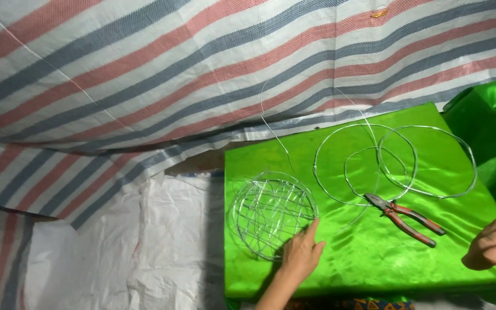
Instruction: The person joins metal wire rings together by twisting thin wire around the intersections, then uses pliers to tighten and trim the wire segments to form a spherical wire frame.
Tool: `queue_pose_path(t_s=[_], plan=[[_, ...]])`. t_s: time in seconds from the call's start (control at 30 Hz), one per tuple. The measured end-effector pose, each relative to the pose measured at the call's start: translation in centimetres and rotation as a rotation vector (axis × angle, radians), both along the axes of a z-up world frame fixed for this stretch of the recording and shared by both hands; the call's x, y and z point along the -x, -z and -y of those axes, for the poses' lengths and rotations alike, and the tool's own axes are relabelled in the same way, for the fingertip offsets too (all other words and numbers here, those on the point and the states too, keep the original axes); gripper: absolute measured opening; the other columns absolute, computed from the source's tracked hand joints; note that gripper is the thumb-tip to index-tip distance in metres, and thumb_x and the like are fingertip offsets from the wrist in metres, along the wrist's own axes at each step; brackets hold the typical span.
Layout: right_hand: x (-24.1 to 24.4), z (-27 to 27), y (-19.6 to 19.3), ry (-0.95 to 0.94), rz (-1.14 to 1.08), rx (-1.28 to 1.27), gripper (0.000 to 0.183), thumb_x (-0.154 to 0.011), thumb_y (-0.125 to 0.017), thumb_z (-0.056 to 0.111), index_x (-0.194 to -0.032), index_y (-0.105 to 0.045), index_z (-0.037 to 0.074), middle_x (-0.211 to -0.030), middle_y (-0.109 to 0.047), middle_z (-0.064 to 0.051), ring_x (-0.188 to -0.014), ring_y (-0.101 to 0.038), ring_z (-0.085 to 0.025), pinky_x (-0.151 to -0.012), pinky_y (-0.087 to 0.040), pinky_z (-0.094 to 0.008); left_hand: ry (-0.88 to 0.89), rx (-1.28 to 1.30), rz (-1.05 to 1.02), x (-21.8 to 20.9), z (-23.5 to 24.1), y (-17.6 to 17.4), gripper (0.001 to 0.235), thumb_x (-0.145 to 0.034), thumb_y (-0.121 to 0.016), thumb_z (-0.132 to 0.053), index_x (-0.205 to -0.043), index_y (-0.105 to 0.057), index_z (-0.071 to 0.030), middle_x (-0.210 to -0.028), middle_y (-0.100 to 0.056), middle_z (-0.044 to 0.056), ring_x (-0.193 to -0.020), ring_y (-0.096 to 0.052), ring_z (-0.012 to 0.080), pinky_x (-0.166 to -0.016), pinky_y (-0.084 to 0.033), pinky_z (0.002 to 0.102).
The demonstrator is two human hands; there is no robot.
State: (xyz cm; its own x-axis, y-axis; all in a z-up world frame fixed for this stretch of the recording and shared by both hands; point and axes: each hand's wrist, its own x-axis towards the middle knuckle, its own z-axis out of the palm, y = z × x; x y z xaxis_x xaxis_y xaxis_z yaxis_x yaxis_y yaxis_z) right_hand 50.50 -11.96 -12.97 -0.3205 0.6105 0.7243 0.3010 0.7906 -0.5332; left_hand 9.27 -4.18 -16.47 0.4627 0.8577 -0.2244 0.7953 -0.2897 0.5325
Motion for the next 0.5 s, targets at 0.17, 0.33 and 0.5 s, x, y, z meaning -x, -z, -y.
queue_pose_path(t_s=[0.17, 0.33, 0.5], plan=[[2.0, -1.9, 2.7, -0.004, 0.038, -0.008, 0.038, -0.099, -0.047, 0.059, -0.126, -0.059, 0.036, -0.083, -0.087, 0.023, -0.071, -0.088, 0.011, -0.065, -0.073, -0.007, 0.028, -0.016, 0.034, 0.0, 0.0, -1.5, 0.062, -0.101, -0.066, -0.015, -0.155, -0.037, -0.007, -0.077, -0.06, 0.005, -0.059, -0.053, 0.0176, -0.053, -0.049, 0.027], [-0.3, -5.6, 7.7, -0.257, 0.113, -0.018, 0.046, -0.109, -0.048, 0.065, -0.104, -0.073, 0.026, -0.077, -0.087, 0.016, -0.066, -0.091, 0.002, -0.055, -0.078, -0.01, 0.064, 0.02, 0.147, 0.3, -0.6, -0.7, 0.061, -0.104, -0.06, -0.015, -0.156, -0.032, -0.002, -0.086, -0.064, 0.012, -0.078, -0.063, 0.0258, -0.077, -0.055, 0.045], [0.3, -3.5, 10.8, -0.253, 0.092, -0.072, 0.04, -0.113, -0.043, 0.063, -0.118, -0.062, 0.028, -0.075, -0.084, 0.017, -0.06, -0.089, 0.007, -0.048, -0.078, -0.004, 0.05, -0.052, 0.131, 0.7, 0.0, 0.9, 0.061, -0.103, -0.063, -0.015, -0.155, -0.034, -0.004, -0.084, -0.066, 0.012, -0.073, -0.064, 0.0264, -0.073, -0.056, 0.045]])
